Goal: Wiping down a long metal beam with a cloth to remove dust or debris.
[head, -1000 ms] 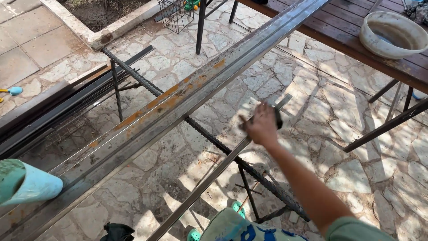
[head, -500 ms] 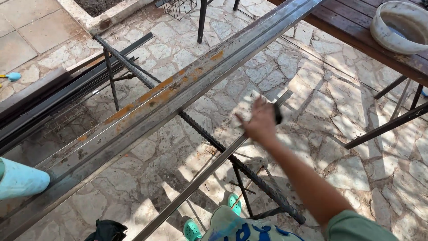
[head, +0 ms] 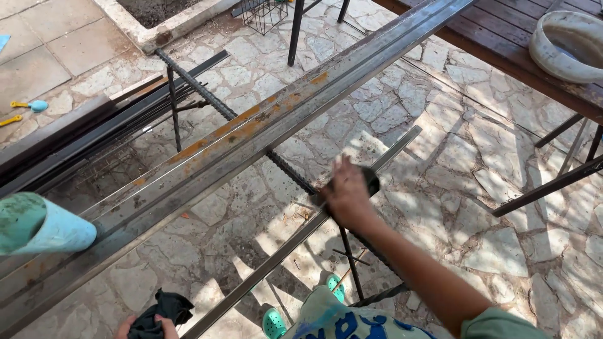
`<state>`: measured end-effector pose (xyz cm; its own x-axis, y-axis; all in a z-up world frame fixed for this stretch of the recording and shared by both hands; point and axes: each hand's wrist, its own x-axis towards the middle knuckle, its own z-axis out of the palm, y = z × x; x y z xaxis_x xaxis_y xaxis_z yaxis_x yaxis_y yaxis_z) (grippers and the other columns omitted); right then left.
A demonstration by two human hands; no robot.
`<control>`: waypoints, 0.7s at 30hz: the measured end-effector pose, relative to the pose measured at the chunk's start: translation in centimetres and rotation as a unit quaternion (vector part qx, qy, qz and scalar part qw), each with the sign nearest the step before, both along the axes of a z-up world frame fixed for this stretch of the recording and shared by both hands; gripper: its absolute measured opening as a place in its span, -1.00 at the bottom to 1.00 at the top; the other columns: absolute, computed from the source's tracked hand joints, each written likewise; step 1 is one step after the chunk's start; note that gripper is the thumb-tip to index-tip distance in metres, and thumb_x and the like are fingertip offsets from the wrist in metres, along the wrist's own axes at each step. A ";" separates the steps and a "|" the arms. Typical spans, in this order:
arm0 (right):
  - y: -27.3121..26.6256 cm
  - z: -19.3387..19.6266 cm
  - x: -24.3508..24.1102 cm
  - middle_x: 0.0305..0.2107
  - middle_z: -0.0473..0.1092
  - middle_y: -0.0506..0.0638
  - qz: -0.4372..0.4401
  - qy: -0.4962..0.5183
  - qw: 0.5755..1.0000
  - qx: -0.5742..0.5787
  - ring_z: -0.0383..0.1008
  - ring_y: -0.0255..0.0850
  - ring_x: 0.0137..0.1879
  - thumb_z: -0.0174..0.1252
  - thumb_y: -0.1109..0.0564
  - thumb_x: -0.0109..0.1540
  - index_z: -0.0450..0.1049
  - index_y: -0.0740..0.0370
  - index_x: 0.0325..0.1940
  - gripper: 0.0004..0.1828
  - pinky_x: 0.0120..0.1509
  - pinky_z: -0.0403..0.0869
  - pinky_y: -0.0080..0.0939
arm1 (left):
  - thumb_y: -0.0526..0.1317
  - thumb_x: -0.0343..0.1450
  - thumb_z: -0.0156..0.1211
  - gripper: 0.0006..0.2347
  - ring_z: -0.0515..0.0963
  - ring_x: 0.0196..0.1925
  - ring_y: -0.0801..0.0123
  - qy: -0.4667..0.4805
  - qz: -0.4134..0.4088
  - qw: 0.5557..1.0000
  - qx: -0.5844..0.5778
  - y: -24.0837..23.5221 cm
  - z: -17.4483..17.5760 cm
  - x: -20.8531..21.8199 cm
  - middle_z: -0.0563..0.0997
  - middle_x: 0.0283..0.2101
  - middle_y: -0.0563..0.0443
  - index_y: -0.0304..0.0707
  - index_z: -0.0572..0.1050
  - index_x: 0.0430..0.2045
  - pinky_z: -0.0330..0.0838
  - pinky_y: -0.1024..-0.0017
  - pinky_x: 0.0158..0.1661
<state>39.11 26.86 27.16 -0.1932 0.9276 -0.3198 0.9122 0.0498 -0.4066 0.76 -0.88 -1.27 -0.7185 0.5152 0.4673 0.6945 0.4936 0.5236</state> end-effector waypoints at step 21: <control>1.3 -5.0 -0.5 0.46 -0.71 0.22 -0.098 -0.135 0.983 0.077 -0.77 -0.01 0.59 -0.80 -0.71 0.08 -0.48 0.33 0.49 0.25 0.60 -0.59 -0.05 | -0.13 0.39 0.34 -0.69 0.67 -0.30 0.15 0.060 0.028 0.994 -0.085 2.2 18.4 9.3 0.65 -0.02 0.02 -0.10 0.52 0.01 0.49 0.26 -0.51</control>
